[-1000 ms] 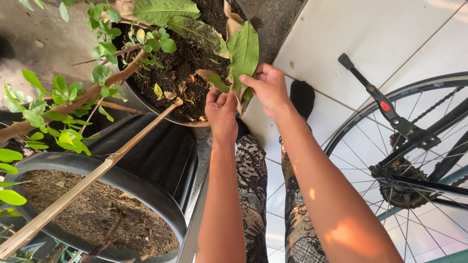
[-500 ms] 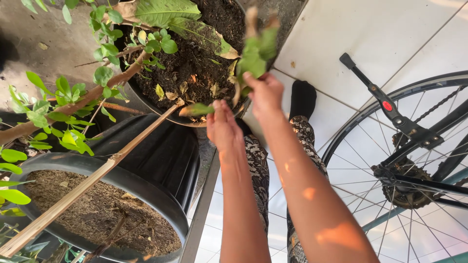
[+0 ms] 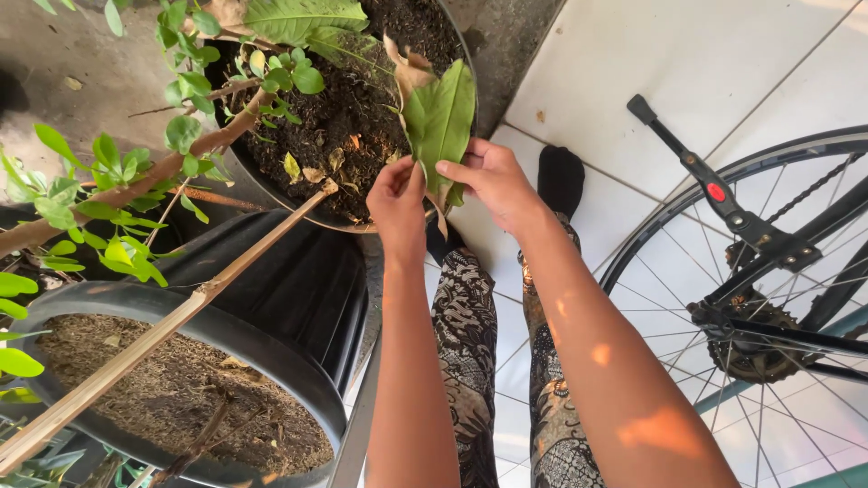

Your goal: Picking up fallen leaves from the ground and putting them in a bucket.

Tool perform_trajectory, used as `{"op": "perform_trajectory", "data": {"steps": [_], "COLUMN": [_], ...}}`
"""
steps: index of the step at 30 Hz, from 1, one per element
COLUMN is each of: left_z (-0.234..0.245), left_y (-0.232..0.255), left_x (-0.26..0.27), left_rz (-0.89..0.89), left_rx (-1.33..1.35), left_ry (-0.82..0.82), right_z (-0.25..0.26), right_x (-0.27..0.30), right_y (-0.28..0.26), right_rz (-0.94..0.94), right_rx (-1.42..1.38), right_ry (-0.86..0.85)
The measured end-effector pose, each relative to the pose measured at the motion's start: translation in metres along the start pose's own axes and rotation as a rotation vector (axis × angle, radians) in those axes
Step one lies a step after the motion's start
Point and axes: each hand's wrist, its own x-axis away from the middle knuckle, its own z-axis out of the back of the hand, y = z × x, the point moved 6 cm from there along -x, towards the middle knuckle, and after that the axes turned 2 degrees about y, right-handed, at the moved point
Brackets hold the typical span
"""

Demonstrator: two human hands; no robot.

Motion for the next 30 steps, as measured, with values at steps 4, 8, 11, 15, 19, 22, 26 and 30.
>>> {"op": "perform_trajectory", "data": {"steps": [4, 8, 11, 15, 19, 22, 26, 30], "left_z": [-0.001, -0.007, -0.004, 0.005, 0.003, -0.008, -0.010, -0.027], "left_y": [-0.011, -0.017, -0.026, -0.041, -0.025, 0.001, 0.011, 0.028], "left_x": [-0.009, -0.008, -0.011, -0.023, -0.023, -0.016, -0.008, -0.001], "left_rz": [0.033, 0.145, 0.214, 0.237, 0.299, 0.246, 0.315, 0.294], "left_rx": [-0.010, 0.156, 0.159, 0.080, 0.011, -0.132, 0.081, 0.297], "left_ry": [-0.031, -0.117, -0.135, -0.159, -0.111, -0.157, -0.097, -0.105], "right_z": [0.002, -0.002, -0.002, -0.003, -0.007, -0.008, -0.008, -0.016], "right_x": [-0.004, -0.003, -0.008, -0.013, -0.015, -0.016, -0.018, -0.006], "right_y": [0.003, -0.009, -0.010, -0.013, -0.021, -0.032, -0.039, -0.055], "right_rz": [0.008, 0.001, 0.010, 0.044, 0.070, 0.173, 0.264, 0.474], "right_rx": [-0.014, -0.001, 0.009, 0.095, 0.126, 0.131, 0.264, 0.548], "right_ry": [0.007, -0.015, -0.051, -0.056, -0.030, 0.036, 0.064, 0.034]}}
